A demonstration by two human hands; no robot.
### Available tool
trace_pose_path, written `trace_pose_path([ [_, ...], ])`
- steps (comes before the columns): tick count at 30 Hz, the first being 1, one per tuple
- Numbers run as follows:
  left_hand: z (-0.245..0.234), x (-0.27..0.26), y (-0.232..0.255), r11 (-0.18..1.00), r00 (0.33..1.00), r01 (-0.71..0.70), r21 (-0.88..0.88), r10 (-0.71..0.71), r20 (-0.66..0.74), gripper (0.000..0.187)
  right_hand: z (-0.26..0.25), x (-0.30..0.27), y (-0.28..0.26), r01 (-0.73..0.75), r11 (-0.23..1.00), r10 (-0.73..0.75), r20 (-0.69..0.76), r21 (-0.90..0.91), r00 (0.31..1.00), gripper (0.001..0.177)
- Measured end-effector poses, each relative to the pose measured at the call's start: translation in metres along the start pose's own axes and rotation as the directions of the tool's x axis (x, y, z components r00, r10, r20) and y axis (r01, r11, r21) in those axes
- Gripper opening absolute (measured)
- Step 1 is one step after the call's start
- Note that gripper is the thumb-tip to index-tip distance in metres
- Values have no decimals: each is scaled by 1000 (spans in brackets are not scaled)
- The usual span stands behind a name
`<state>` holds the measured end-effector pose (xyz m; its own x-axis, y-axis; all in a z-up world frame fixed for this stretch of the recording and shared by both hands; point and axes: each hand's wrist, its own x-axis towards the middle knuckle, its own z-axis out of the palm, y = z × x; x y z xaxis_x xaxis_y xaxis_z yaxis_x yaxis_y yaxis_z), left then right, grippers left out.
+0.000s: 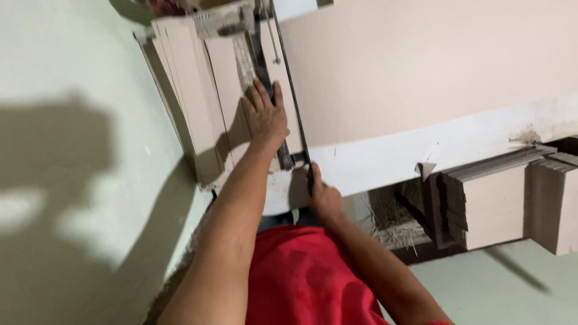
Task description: The person uses a manual paper cutter to slice large sheets of light-colored paper. They repeatedly position the paper against the guide, pull down the lever to cut, and then remove the cut pieces, stacking them on the machine's surface.
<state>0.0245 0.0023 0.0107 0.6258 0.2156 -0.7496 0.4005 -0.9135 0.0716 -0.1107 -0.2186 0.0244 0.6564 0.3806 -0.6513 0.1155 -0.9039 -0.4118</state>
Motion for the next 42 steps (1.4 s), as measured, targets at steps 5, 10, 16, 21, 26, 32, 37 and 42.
trace_pose_path([
  [5, -8, -8, -2, 998, 994, -19, -57, 12, -113, 121, -88, -28, -56, -220, 948, 163, 246, 229, 955, 92],
  [10, 4, -37, -13, 935, 918, -237, 266, 305, -254, 52, -186, -70, -82, -194, 873, 15, 373, 447, 928, 97],
  [16, 28, -47, -44, 752, 805, -460, 473, 578, -135, 19, -114, 30, 60, -273, 430, 129, 240, 861, 962, 53],
  [21, 49, -50, -72, 561, 699, -582, 589, 716, 9, 16, -98, 91, 132, -182, -1, 499, 158, 983, 852, 101],
  [26, 39, -46, -115, 664, 726, -521, 536, 675, -129, 9, -119, 73, 138, -108, -150, 421, 162, 983, 892, 34],
  [32, 23, -46, -88, 885, 838, -381, 269, 453, -304, 35, -67, 81, 117, -137, -31, 379, 138, 990, 915, 30],
  [37, -19, -47, -28, 978, 956, -208, 11, 206, -209, 92, -73, 98, 114, -161, 70, 383, 122, 985, 916, 24],
  [42, 19, -4, -10, 998, 993, -57, -14, 55, -102, 117, -93, 97, 97, -354, 332, 423, 198, 874, 884, 64],
])
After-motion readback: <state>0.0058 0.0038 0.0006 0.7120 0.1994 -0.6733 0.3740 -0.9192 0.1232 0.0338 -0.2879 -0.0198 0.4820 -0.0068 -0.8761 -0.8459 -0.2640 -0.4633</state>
